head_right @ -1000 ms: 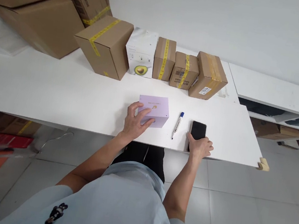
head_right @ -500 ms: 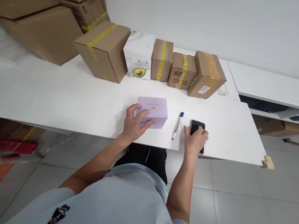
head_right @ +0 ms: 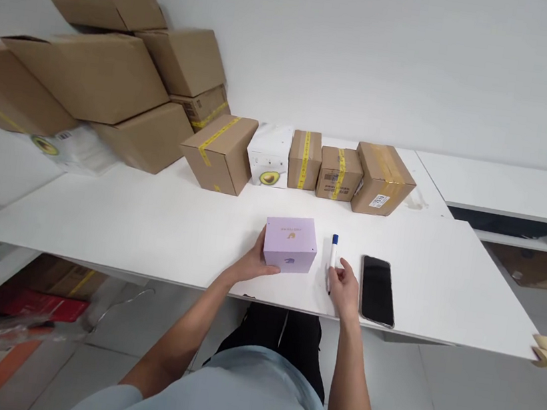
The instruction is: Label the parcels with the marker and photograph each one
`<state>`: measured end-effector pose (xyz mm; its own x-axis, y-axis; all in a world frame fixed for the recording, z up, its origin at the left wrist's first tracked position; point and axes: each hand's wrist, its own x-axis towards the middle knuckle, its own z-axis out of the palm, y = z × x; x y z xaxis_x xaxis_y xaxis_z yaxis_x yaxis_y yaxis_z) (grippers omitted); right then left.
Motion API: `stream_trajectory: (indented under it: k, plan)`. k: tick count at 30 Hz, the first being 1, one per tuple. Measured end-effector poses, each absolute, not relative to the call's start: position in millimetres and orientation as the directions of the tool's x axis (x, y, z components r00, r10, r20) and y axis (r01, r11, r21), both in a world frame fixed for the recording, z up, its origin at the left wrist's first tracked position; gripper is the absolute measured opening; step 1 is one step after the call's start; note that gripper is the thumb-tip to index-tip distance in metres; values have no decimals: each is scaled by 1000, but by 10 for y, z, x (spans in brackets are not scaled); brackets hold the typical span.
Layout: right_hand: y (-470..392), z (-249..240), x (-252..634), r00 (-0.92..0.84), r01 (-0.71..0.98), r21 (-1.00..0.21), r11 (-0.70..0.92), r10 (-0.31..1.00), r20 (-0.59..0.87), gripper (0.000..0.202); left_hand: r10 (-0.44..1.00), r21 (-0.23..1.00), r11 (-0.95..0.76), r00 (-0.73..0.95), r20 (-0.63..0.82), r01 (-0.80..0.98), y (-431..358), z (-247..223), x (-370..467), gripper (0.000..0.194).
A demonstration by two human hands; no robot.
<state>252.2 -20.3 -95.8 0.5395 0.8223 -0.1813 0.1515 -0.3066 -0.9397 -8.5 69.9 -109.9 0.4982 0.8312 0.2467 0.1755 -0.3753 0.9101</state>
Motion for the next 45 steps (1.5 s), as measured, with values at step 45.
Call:
stream_trajectory:
  k: [45]
  plan:
    - [-259,-1153,2596,613,-462,-878,121,759,-219,48,886,410,321,-423,188,854,1621,144,-1816,89]
